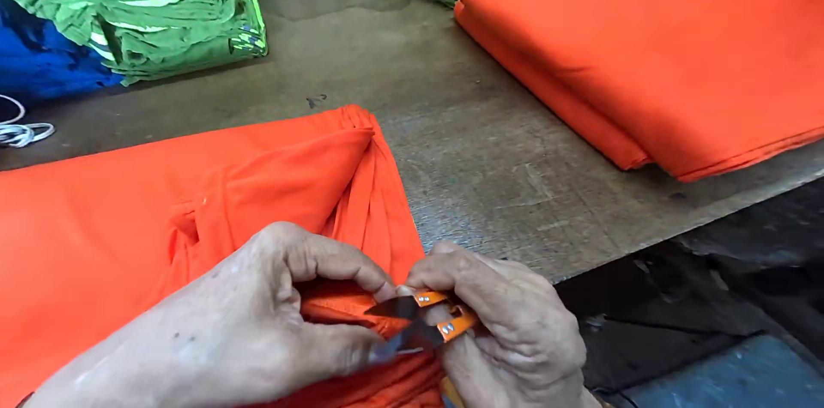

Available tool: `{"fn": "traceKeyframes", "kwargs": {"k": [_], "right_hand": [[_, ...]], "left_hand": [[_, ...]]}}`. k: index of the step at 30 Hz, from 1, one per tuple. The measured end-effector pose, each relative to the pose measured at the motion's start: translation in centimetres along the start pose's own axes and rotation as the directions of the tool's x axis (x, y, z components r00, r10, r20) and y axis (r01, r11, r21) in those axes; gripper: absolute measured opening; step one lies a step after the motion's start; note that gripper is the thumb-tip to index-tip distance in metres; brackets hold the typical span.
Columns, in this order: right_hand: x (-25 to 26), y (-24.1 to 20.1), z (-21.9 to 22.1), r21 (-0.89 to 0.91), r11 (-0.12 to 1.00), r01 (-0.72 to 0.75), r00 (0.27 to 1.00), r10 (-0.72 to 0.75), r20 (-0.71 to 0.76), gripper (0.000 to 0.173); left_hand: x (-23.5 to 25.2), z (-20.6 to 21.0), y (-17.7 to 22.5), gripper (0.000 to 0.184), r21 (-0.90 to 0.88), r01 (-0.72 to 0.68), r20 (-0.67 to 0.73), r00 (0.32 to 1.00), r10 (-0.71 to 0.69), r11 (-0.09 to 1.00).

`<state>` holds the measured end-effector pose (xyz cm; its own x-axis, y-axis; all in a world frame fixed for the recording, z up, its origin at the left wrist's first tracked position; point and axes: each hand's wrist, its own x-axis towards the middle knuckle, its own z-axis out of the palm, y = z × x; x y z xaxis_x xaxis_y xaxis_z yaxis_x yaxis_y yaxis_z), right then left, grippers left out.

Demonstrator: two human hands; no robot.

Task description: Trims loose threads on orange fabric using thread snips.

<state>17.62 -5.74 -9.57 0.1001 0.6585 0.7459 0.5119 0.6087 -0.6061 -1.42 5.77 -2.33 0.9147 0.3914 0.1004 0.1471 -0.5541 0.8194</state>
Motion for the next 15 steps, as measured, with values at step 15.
{"fn": "traceKeyframes", "kwargs": {"k": [15], "right_hand": [[-2.6,-2.9,-3.0,-0.117,0.925,-0.361,0.913,0.377,0.156,0.041]], "left_hand": [[-0.2,0.5,-1.4,0.009,-0.150,-0.030,-0.156,0.988,0.006,0.988]]}}
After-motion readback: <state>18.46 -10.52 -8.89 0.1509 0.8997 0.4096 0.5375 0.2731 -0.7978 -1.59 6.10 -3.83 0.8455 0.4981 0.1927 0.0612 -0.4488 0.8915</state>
